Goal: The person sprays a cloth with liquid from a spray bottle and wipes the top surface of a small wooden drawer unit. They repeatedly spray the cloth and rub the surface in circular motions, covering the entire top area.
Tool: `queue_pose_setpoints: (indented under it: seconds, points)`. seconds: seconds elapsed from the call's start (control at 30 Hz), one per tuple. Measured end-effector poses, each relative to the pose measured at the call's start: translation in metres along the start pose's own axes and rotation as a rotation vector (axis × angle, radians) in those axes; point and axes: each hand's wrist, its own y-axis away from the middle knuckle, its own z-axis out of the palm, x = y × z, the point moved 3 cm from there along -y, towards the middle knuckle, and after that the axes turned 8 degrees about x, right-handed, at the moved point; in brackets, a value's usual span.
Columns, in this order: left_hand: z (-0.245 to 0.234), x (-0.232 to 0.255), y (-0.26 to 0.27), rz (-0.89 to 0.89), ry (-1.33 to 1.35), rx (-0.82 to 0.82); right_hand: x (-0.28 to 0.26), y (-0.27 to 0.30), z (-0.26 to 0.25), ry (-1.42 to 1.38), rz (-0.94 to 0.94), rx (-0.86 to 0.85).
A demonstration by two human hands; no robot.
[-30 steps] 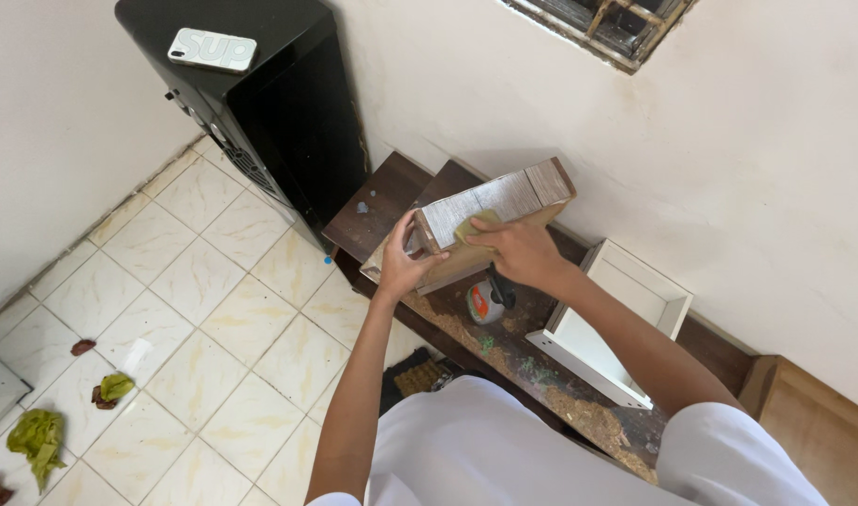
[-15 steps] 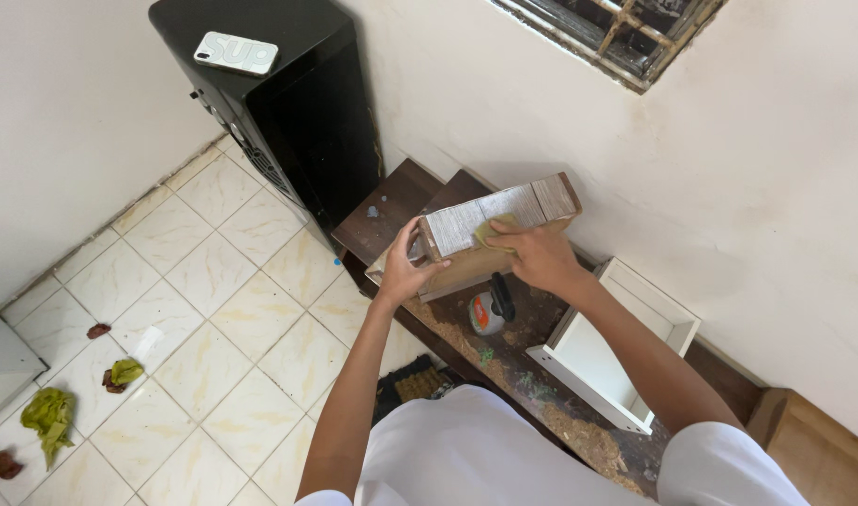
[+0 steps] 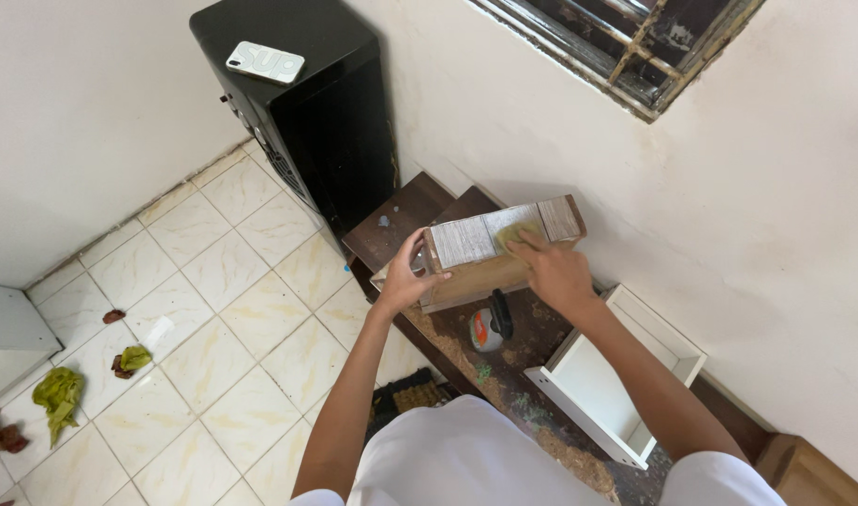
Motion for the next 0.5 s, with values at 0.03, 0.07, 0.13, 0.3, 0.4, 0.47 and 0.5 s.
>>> queue_pose_setpoints:
  seconds: [0.03, 0.07, 0.13, 0.3, 0.4, 0.47, 0.5]
  points:
    - [0.0, 0.002, 0.0, -0.001, -0.025, -0.004, 0.014, -0.002, -0.006, 0.042, 0.029, 0.032]
    - [0.001, 0.003, 0.0, -0.003, -0.05, -0.01, 0.029, -0.008, -0.012, 0.084, 0.06, 0.065]
    - [0.003, 0.005, -0.003, -0.024, -0.079, 0.023, 0.04, -0.028, -0.01, 0.13, 0.085, 0.132]
    - [0.004, 0.006, -0.011, -0.02, -0.12, 0.062, 0.015, -0.056, 0.01, -0.05, 0.091, -0.059]
    - [0.009, 0.001, -0.007, 0.009, -0.102, 0.087, -0.009, -0.019, 0.005, -0.057, -0.129, 0.072]
    - [0.011, -0.003, -0.004, 0.009, -0.102, 0.108, 0.003, -0.005, -0.002, -0.049, -0.051, -0.033]
    - [0.013, -0.004, -0.002, 0.001, -0.111, 0.1, 0.011, 0.002, -0.006, -0.045, -0.012, -0.088]
